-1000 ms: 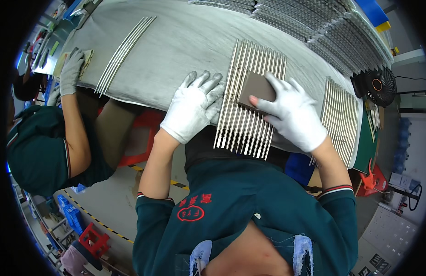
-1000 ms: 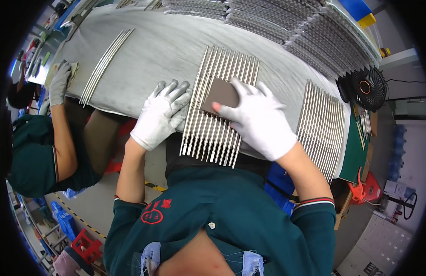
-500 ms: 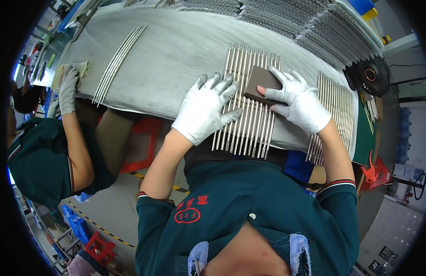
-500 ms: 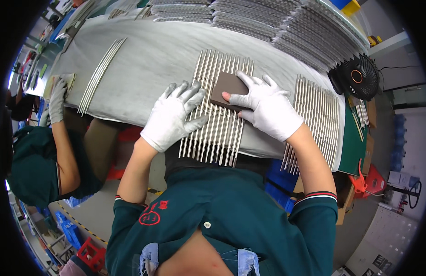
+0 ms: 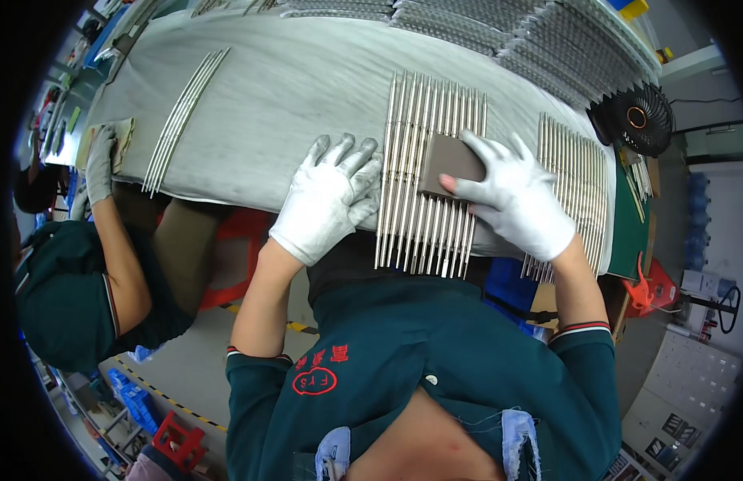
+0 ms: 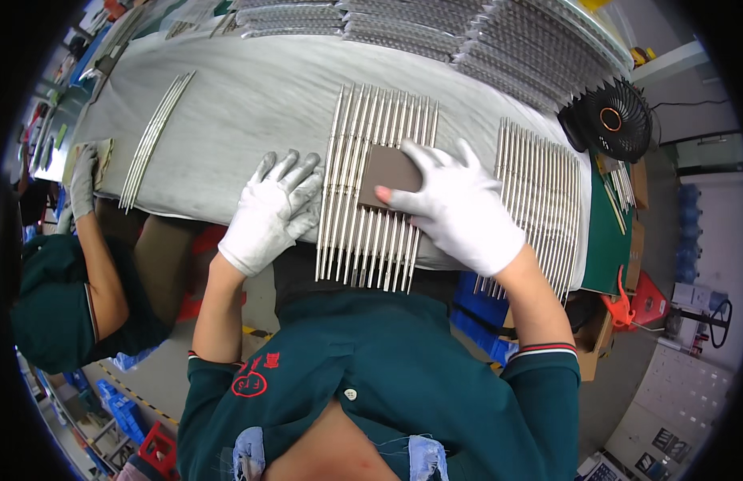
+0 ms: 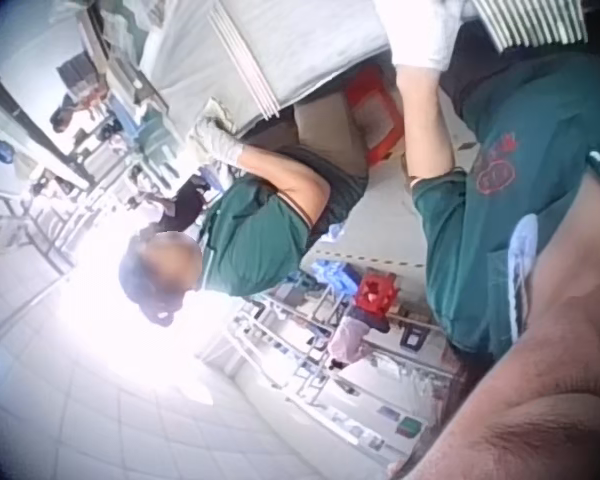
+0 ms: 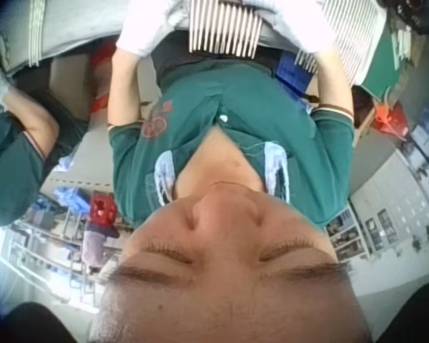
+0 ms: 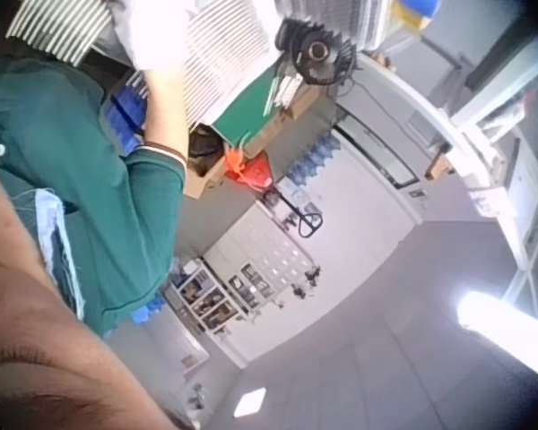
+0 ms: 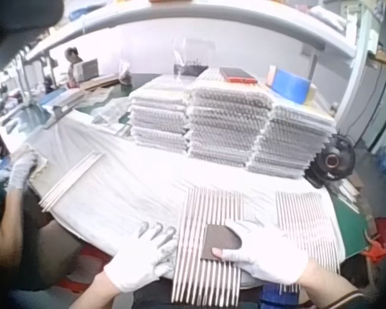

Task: The person uses a sanding block to polish a set of metal rods arranged on a padded workbench. They repeatedly rub the block along the rods and periodically rearrange them to ensure even coverage.

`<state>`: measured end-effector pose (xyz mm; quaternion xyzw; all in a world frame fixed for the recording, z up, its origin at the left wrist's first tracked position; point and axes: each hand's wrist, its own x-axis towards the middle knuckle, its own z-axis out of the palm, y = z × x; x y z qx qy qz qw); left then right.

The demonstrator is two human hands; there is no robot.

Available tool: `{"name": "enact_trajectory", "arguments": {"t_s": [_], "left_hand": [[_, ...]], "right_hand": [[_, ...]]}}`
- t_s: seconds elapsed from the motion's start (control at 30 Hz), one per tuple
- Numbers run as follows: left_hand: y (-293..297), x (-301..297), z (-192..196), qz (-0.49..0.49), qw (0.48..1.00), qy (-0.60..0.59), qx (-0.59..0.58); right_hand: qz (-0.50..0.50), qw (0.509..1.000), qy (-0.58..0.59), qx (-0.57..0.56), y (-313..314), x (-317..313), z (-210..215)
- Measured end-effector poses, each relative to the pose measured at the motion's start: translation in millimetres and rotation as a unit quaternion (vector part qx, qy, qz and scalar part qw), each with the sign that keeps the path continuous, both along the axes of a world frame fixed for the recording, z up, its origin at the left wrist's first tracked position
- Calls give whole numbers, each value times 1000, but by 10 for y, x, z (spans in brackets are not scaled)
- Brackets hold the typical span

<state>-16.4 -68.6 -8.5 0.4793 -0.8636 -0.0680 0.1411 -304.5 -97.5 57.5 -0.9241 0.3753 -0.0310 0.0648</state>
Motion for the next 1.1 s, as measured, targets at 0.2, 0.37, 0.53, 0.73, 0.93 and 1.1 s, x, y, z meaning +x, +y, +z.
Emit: {"name": "enact_trajectory", "arguments": {"t_s": [0.2,0.37,0.53,0.73,0.93,1.1], "left_hand": [[-16,-5,-7,5,1000,1,8],[2,8,-21,3,1000,0,10],[-25,20,-1,1,1000,-2,19],[6,2,-39,5,1000,4,-20],[-11,-51,-57,30,999,31,-16],[-198,-496,92,-3,999,25,-43]], "right_hand": [[33,999,-24,19,-140,172,-34],[-19,998,1,61,-8,-228,-1],[35,998,-32,-34,-119,392,-159],[-171,980,-47,-87,-138,-402,10],[-286,940,150,-112,-6,-1182,82],[-76,996,16,-54,-17,-592,-140]]}}
